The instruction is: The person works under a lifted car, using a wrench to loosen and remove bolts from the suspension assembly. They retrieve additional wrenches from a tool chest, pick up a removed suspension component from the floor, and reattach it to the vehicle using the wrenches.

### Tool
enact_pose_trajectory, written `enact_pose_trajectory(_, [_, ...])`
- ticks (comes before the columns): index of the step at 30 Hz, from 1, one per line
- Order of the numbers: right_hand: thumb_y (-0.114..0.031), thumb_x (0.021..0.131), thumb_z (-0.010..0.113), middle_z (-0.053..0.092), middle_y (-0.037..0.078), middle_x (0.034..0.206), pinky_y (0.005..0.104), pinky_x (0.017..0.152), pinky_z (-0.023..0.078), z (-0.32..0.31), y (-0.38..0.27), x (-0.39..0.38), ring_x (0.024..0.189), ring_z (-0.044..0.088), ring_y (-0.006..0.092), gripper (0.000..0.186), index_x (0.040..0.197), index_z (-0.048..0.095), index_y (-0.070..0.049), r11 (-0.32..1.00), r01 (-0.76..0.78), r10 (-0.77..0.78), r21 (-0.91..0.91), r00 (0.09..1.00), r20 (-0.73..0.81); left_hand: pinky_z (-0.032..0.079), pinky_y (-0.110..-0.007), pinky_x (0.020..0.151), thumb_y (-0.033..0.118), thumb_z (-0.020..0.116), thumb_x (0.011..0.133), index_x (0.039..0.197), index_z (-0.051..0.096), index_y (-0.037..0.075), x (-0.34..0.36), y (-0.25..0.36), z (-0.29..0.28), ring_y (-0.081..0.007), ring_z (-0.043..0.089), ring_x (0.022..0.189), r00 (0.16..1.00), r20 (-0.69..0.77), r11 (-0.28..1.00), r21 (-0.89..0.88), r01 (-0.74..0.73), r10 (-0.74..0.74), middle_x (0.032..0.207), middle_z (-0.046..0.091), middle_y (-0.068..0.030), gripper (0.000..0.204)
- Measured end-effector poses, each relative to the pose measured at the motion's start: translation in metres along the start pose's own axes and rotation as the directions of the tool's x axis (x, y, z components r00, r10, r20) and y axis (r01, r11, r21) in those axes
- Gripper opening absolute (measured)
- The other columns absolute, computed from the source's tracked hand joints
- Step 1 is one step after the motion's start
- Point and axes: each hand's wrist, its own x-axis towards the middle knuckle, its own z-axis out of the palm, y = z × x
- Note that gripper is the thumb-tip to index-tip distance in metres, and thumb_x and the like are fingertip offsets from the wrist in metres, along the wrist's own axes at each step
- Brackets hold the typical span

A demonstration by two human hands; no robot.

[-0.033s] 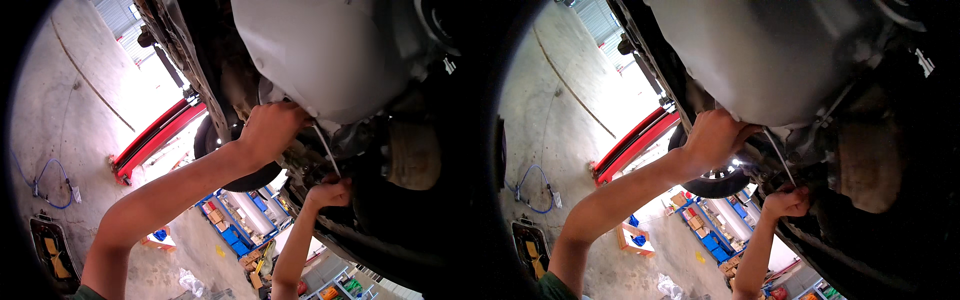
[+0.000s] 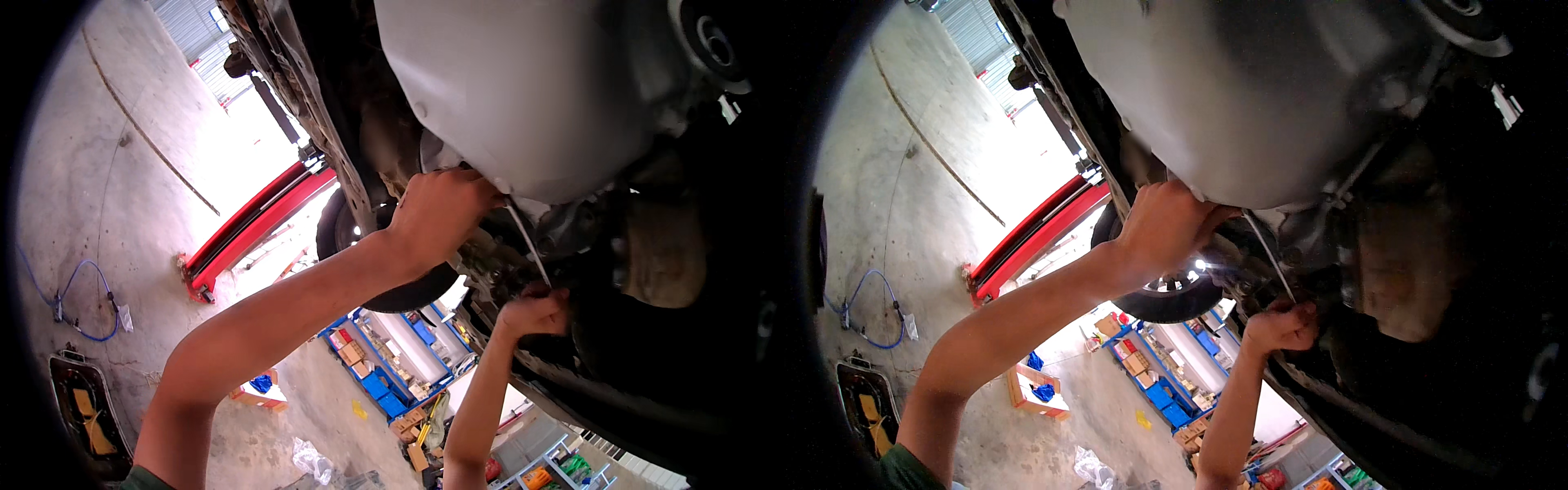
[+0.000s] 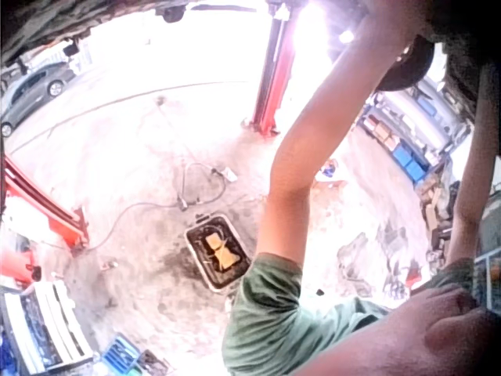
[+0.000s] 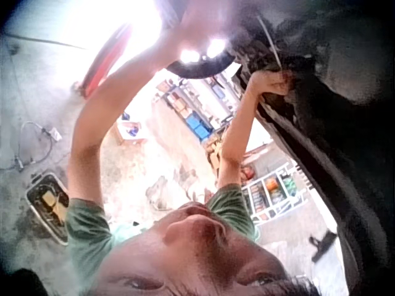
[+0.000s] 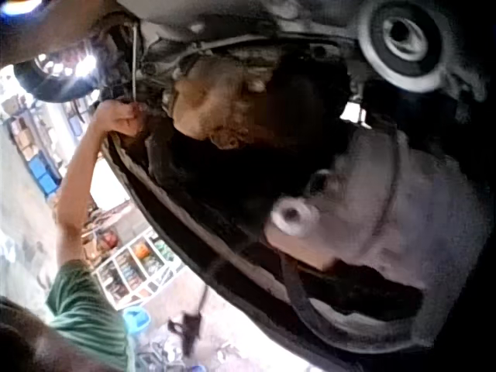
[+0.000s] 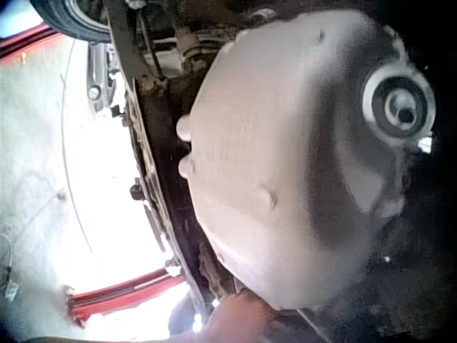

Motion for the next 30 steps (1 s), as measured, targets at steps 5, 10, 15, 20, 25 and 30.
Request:
enact_pose_trajectory(5, [-0.024,0.097,0.042,0.038,0.001,0.046,0.0251,0.043,0.025,-0.013,-0.011,-0.001,0.041,0.033,0.0102,0.048,0.053,0.035,-0.008,1.000,-0.024,0.023,0.001,0.978,0.207,0.052,-0.043,0.065,0.021,0.061,0.086,0.098,0.071,0.014,-0.003,0.002,-0.003,-0.0346,0.064,0.072,0.991,0.119,0.989,0.142,0.037,-0.054,0.077,0.065,-0.0146,0.017])
enact_pose_trajectory(10, [-0.024,0.098,0.039,0.039,0.001,0.051,0.0260,0.045,0.023,-0.024,-0.047,0.011,0.045,0.032,0.0097,0.045,0.058,0.035,-0.006,0.935,-0.319,0.355,-0.156,0.829,0.431,0.055,-0.039,0.068,0.017,0.059,0.084,0.093,0.071,0.013,0.005,0.011,-0.025,-0.0291,0.067,0.083,0.948,0.316,0.965,0.259,-0.040,-0.045,0.087,0.068,-0.0122,0.015])
enact_pose_trajectory(15, [-0.026,0.099,0.038,0.037,0.002,0.051,0.0261,0.047,0.024,-0.040,-0.075,-0.009,0.047,0.032,0.0094,0.043,0.061,0.034,-0.006,0.880,-0.405,0.475,-0.248,0.744,0.471,0.054,-0.040,0.068,0.024,0.061,0.086,0.092,0.069,0.011,-0.014,0.014,-0.047,-0.0313,0.067,0.081,0.908,0.359,0.962,0.239,0.135,-0.217,0.084,0.068,-0.0124,0.016])
enact_pose_trajectory(20, [-0.025,0.099,0.038,0.052,0.005,0.054,0.0258,0.046,0.034,-0.110,-0.141,-0.059,0.048,0.049,0.0125,0.042,0.062,0.045,-0.006,0.634,-0.646,0.716,-0.425,0.284,0.637,0.051,-0.030,0.068,0.015,0.066,0.088,0.099,0.067,-0.003,-0.117,0.024,-0.098,-0.0184,0.066,0.077,0.770,0.425,0.735,-0.288,0.614,-0.476,0.084,0.068,-0.0122,0.021])
enact_pose_trajectory(25, [-0.027,0.102,0.043,0.060,0.004,0.078,0.0271,0.063,0.045,-0.218,-0.213,-0.189,0.068,0.054,0.0111,0.033,0.087,0.058,-0.001,0.093,-0.774,0.345,-0.626,-0.565,0.750,0.054,-0.025,0.062,0.014,0.057,0.095,0.098,0.062,-0.005,-0.314,0.035,-0.151,-0.0095,0.062,0.071,0.265,0.477,0.064,-0.396,0.916,-0.838,0.087,0.069,-0.0088,0.020])
enact_pose_trajectory(30, [-0.029,0.102,0.045,0.052,-0.003,0.071,0.0233,0.056,0.040,-0.331,-0.296,-0.326,0.064,0.047,0.0070,0.030,0.099,0.059,-0.002,-0.155,-0.646,0.251,-0.748,-0.758,0.602,0.053,-0.025,0.055,0.016,0.056,0.096,0.093,0.063,-0.005,-0.467,0.097,-0.176,-0.0089,0.061,0.061,-0.095,0.377,-0.179,-0.196,0.964,-0.921,0.081,0.070,-0.0101,0.022])
